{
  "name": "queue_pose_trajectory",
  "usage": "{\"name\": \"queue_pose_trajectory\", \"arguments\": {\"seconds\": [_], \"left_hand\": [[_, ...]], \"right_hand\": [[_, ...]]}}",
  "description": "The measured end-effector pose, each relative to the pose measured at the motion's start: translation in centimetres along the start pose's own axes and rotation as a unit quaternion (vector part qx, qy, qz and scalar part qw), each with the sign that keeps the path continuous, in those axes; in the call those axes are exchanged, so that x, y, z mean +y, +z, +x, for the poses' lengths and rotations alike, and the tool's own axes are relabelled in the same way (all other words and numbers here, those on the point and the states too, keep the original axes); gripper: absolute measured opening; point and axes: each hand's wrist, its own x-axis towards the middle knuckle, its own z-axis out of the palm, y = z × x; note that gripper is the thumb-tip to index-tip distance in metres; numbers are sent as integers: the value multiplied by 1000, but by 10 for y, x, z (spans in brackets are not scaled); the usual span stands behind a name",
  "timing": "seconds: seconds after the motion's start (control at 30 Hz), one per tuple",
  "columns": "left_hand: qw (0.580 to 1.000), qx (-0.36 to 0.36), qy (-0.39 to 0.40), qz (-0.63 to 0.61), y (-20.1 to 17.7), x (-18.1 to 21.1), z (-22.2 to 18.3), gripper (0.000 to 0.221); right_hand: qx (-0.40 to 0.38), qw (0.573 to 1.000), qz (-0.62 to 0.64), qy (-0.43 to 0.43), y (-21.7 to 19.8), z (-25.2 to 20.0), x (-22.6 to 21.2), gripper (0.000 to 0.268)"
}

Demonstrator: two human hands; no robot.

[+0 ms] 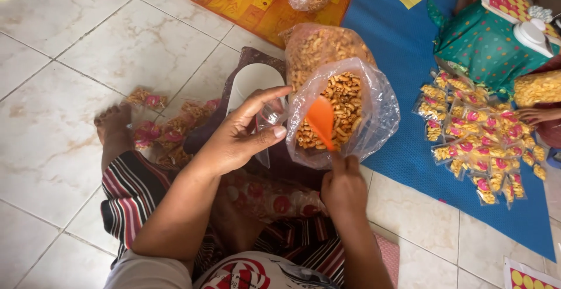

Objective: Packaging snacks into small plastic bags and weighing them on a digital scale

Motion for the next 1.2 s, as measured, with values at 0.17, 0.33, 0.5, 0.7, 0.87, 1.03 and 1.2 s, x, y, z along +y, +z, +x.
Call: {"name": "queue_pose_trajectory", "arguments": {"seconds": [0.17, 0.33, 0.5, 0.7, 0.87, 1.03, 1.2], "left_hand": [[999, -1, 33, 34, 1, 6, -2, 53], [999, 6, 33, 14, 4, 14, -2, 53], [999, 6, 34, 4, 6, 13, -4, 52], [1000, -7, -25, -8, 2, -6, -8, 76], [999, -18, -47, -11, 2, -16, -6, 78], [997, -25, -71, 11, 11, -17, -5, 79], [994, -37, -78, 68, 20, -14, -3, 80]], "right_hand": [[-10, 1000, -10, 21, 0, 41, 14, 52], [165, 962, -199, -83, 3, 70, 22, 18], [374, 849, -335, -163, 19, 125, 16, 24], [298, 879, -335, -161, 74, 163, 42, 35], [239, 899, -320, -181, 40, 116, 16, 40], [220, 908, -296, -201, 14, 71, 25, 43], [244, 928, -255, -116, -39, 47, 30, 27]]}}
